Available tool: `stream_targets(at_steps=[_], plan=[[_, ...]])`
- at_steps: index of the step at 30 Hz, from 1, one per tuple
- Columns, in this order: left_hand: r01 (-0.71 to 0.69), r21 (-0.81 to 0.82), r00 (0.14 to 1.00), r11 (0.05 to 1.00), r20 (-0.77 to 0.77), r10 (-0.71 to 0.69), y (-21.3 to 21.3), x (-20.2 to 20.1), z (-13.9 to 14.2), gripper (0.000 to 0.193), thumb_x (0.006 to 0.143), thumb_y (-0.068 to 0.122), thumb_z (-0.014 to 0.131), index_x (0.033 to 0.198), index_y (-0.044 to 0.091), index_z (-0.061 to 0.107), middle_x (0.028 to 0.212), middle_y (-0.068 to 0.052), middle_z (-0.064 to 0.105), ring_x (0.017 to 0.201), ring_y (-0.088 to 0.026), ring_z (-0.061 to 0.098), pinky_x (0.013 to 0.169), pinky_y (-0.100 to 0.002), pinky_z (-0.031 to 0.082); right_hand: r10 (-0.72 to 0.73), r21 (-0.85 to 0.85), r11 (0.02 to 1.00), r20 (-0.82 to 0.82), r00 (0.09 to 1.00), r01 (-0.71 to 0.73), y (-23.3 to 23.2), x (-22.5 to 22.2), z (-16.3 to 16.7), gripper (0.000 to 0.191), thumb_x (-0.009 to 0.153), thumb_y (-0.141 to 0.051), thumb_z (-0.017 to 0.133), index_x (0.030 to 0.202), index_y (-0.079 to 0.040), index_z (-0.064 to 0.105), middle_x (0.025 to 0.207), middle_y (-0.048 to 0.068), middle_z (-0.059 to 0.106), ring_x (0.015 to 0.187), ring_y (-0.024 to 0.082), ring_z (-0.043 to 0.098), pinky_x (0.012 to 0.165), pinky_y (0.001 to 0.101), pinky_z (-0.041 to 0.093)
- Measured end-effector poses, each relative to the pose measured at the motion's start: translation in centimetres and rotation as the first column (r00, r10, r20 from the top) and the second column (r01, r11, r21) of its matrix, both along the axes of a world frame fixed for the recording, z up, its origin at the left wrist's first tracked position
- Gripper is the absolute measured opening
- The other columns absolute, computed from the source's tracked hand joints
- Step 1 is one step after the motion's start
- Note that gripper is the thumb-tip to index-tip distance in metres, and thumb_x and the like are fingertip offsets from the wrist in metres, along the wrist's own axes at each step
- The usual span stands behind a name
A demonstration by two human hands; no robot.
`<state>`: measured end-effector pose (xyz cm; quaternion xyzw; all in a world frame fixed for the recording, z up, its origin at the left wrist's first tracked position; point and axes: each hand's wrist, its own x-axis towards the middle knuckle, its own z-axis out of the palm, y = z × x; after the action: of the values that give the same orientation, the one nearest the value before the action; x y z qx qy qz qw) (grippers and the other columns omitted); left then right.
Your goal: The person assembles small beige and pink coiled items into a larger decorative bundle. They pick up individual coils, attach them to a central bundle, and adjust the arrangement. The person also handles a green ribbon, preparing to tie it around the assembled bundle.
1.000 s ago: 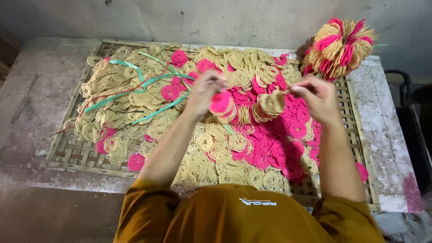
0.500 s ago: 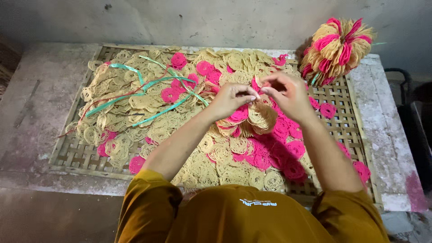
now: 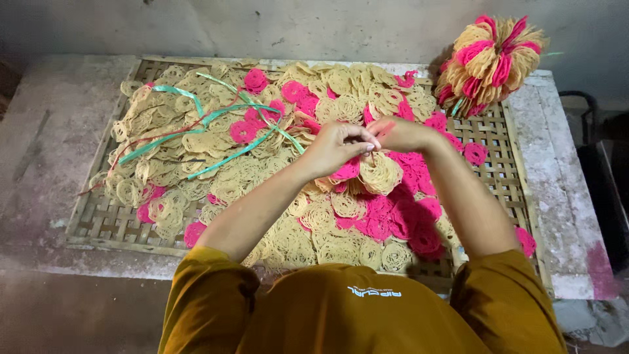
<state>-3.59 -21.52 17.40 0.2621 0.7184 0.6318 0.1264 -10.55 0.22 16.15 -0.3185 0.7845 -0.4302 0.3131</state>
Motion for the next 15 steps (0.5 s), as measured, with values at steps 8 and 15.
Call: stream_targets(at_steps=[8, 15], plan=[[-0.015, 0.11, 0.999, 0.994, 0.036, 0.011, -0.6, -0.3, -0.9, 0.012, 0.098, 0.005, 0.066, 0.101, 0.0, 0.077, 0.085, -0.004, 0.076, 0.076, -0.007, 0.07, 0.072, -0.023, 0.057, 0.268, 0.12, 0.954, 0.055, 0.962, -0.273, -3.1, -1.2, 1.6, 0.016, 0.088, -0.019, 0.077, 0.091, -0.003, 0.077, 0.077, -0.002, 0.07, 0.073, 0.005, 0.058, 0.066, 0.0275, 0.05], [-0.033, 0.134, 0.992, 0.99, 0.127, 0.016, -0.3, -0.6, -1.6, 0.009, 0.097, 0.004, 0.069, 0.101, -0.001, 0.076, 0.084, -0.006, 0.075, 0.071, -0.008, 0.067, 0.065, -0.024, 0.057, 0.331, 0.148, 0.924, 0.149, 0.932, -0.352, -3.9, -1.4, 2.5, 0.015, 0.087, -0.016, 0.075, 0.097, -0.006, 0.078, 0.079, -0.003, 0.072, 0.073, 0.006, 0.061, 0.066, 0.0279, 0.051]])
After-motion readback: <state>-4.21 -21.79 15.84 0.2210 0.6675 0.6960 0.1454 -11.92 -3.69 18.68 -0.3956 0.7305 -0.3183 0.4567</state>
